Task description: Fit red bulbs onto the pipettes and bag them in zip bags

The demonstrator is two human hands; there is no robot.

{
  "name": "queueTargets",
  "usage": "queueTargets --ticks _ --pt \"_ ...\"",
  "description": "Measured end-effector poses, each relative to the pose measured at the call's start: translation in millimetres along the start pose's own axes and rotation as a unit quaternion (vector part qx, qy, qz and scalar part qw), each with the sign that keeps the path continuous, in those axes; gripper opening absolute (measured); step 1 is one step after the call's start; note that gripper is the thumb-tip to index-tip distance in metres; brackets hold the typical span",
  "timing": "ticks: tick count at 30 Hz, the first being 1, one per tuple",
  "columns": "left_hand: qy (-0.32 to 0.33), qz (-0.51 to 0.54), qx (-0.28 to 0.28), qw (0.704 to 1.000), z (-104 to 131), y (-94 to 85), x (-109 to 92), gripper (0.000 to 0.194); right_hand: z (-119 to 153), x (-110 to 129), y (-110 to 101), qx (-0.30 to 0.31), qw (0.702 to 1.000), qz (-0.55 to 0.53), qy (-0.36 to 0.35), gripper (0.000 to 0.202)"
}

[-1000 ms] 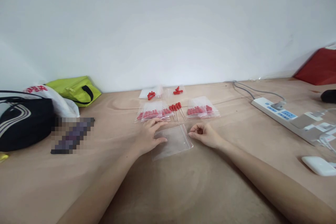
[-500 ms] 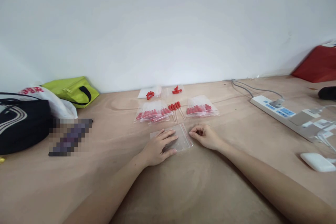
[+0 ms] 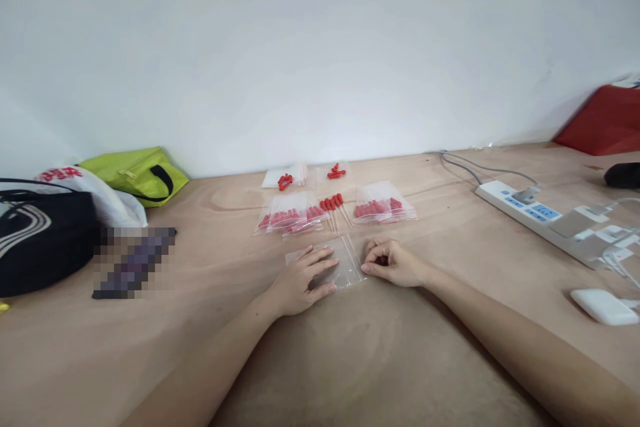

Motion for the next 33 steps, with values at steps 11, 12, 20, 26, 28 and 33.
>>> queueTargets --ticks 11,12,20,26,28,33 --pt "-0.006 0.0 0.003 1.0 0.3 -0.7 -0.7 0.046 4.1 28.4 3.1 0.025 0.993 0.074 -0.093 0.024" --pt "-0.007 -0.001 0.003 1.0 0.2 -0.8 -0.9 0.045 4.2 30.6 3.0 0.016 0.988 0.112 -0.104 0.025" --pt "-0.006 0.012 -0.007 1.0 0.1 -1.8 -1.7 0.05 3.9 44.9 10.7 0.026 0.966 0.138 -0.217 0.033" --pt "-0.003 0.022 -0.015 1.0 1.4 -1.9 0.1 0.056 3.9 45.0 19.1 0.092 0.959 0.135 -0.23 0.039" --pt "0.0 0.02 -0.01 1.0 1.4 -1.8 -0.4 0.056 2.9 41.8 21.3 0.104 0.955 0.176 -0.213 0.048" --pt "0.001 0.023 -0.011 1.0 0.8 -2.4 -0.6 0.057 -1.5 39.2 24.7 0.097 0.954 0.193 -0.21 0.029"
Point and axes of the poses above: each hand's wrist, its own z-axis away from the middle knuckle, its own y-axis out of the palm, x = y × z, the point moved 7 cm from there along -z, towards the middle knuckle, and after that the axes turned 2 degrees about -y, right-handed, at the moved point
